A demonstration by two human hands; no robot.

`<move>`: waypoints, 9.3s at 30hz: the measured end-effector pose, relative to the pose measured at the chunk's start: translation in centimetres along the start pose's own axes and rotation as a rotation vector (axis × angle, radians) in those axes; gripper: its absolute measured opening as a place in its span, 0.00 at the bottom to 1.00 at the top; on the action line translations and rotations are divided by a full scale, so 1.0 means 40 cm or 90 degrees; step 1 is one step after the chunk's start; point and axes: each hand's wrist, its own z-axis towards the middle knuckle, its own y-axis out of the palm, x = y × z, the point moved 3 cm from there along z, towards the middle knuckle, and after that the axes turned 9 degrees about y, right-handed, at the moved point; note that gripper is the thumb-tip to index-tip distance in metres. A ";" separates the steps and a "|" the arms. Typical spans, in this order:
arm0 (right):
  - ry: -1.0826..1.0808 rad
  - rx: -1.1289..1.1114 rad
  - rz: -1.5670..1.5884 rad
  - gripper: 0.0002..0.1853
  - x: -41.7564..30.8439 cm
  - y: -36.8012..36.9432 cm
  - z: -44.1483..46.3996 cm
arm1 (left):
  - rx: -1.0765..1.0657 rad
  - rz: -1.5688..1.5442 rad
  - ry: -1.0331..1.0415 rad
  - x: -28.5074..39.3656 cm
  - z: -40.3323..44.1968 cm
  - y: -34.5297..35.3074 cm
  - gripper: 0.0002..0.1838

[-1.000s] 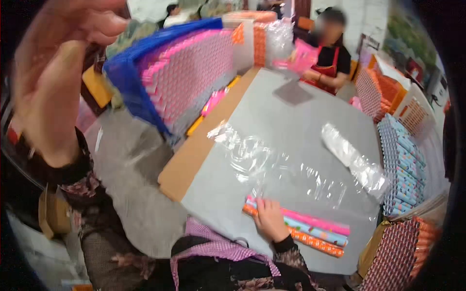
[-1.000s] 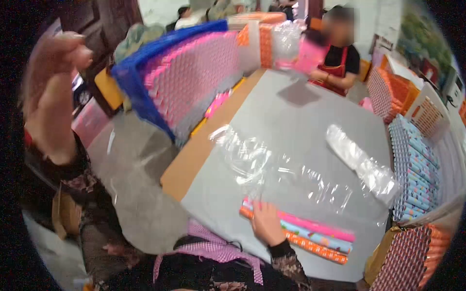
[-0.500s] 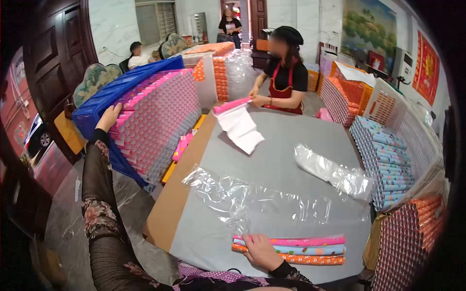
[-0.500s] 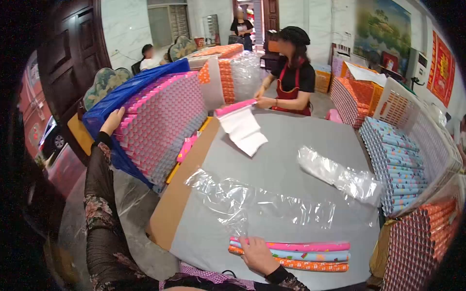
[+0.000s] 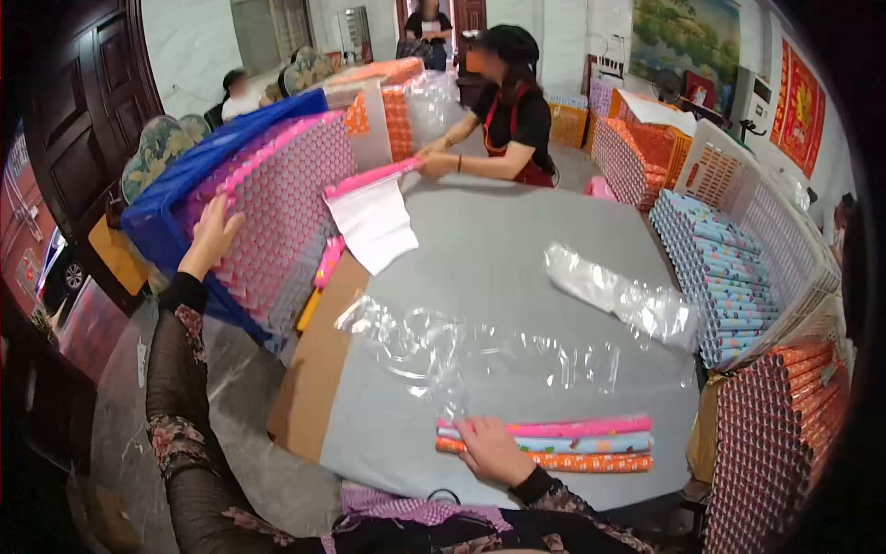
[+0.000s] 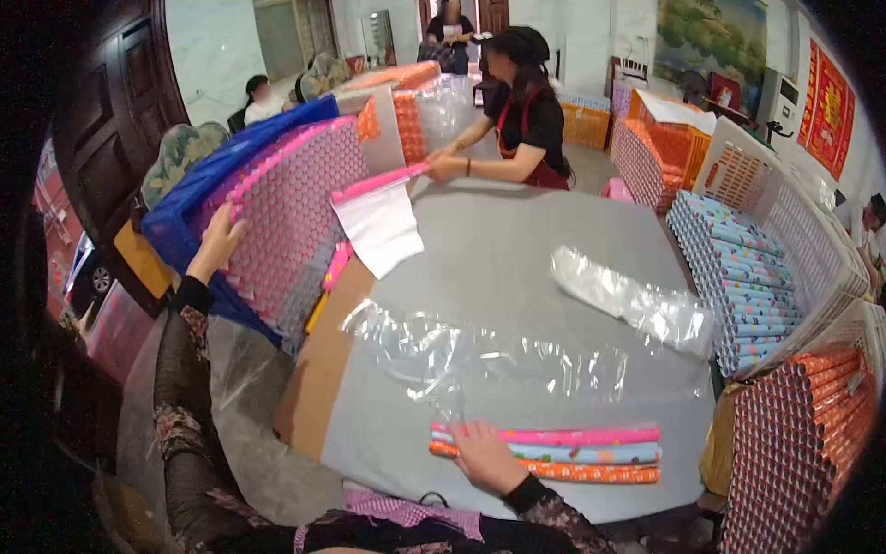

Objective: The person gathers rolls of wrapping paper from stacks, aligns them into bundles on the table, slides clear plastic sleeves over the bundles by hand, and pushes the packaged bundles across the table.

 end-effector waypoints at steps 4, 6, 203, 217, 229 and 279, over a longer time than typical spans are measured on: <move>0.006 0.009 0.015 0.32 -0.006 -0.008 0.000 | 0.031 -0.030 0.153 0.119 -0.005 -0.022 0.32; 0.000 0.010 0.025 0.32 -0.007 -0.011 0.004 | 0.045 -0.109 0.162 0.210 -0.018 -0.066 0.31; -0.008 0.103 0.004 0.36 -0.023 0.049 0.011 | -0.227 -0.135 0.398 0.928 -0.694 0.341 0.19; 0.052 -0.037 0.009 0.51 0.081 -0.075 -0.106 | -0.270 -0.140 0.405 0.916 -0.699 0.347 0.27; 0.033 0.067 -0.014 0.32 0.098 -0.037 -0.139 | -0.259 -0.136 0.437 0.942 -0.695 0.337 0.36; 0.070 0.031 0.010 0.51 0.101 -0.042 -0.116 | -0.116 -0.339 0.204 0.987 -0.718 0.364 0.05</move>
